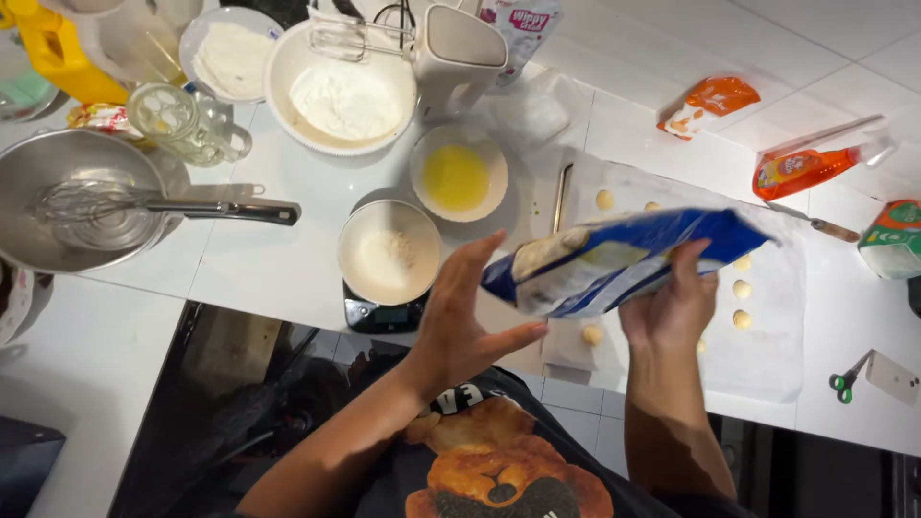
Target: Weighing and mixing ingredients in a small bowl on a digital scale
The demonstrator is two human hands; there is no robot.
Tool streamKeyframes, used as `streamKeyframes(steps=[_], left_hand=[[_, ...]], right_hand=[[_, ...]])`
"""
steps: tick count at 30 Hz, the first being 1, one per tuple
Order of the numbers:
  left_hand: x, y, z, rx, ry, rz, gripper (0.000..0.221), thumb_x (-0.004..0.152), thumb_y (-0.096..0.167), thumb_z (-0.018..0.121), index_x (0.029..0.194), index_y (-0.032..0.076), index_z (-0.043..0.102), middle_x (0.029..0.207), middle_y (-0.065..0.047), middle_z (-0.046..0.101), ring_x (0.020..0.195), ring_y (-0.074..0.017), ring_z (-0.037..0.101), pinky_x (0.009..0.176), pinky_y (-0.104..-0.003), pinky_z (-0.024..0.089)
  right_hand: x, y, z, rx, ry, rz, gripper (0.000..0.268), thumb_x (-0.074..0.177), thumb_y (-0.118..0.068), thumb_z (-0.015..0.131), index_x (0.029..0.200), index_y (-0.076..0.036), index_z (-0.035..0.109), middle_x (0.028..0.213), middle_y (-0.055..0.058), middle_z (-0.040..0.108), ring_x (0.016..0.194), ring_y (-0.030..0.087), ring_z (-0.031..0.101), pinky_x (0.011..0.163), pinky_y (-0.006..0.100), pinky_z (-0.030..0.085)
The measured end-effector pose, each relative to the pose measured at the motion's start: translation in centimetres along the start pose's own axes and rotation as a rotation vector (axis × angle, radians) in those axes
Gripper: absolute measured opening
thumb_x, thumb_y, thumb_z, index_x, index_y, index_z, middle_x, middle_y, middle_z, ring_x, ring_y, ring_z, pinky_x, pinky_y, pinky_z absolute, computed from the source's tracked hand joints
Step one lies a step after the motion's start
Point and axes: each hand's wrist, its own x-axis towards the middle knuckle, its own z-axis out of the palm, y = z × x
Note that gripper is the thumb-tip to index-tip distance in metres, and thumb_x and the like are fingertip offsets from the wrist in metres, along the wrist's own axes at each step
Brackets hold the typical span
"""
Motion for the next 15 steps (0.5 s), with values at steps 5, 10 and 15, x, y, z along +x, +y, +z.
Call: streamKeyframes(steps=[5, 10, 15], left_hand=[[-1.6, 0.6, -3.8, 0.085, -0.024, -0.152, 0.071, 0.088, 0.037, 0.076, 0.147, 0.012, 0.046, 0.147, -0.012, 0.057, 0.14, -0.0278, 0.054, 0.118, -0.044, 0.042], [-7.8, -1.5, -7.5, 0.291, 0.381, -0.483, 0.067, 0.081, 0.014, 0.076, 0.144, 0.011, 0.053, 0.124, -0.009, 0.076, 0.121, -0.0162, 0.067, 0.108, -0.032, 0.047], [-12.1, -0.1, -10.6, 0.426, 0.684, -0.604, 0.06, 0.084, 0.011, 0.075, 0.141, 0.01, 0.058, 0.115, -0.006, 0.077, 0.109, -0.0129, 0.069, 0.104, -0.029, 0.049]], right_hand=[[14.3, -1.2, -1.7, 0.047, -0.032, -0.239, 0.04, 0.091, -0.035, 0.078, 0.12, -0.01, 0.067, 0.116, 0.005, 0.075, 0.113, 0.024, 0.071, 0.108, 0.042, 0.06], [28.5, 3.9, -4.8, 0.04, 0.198, -0.309, 0.043, 0.081, -0.022, 0.087, 0.095, -0.007, 0.049, 0.1, 0.023, 0.075, 0.096, 0.034, 0.077, 0.088, 0.057, 0.072], [38.1, 9.3, -8.1, -0.126, -0.097, -0.059, 0.045, 0.082, -0.043, 0.078, 0.116, -0.018, 0.06, 0.125, 0.012, 0.077, 0.119, 0.027, 0.078, 0.108, 0.049, 0.068]])
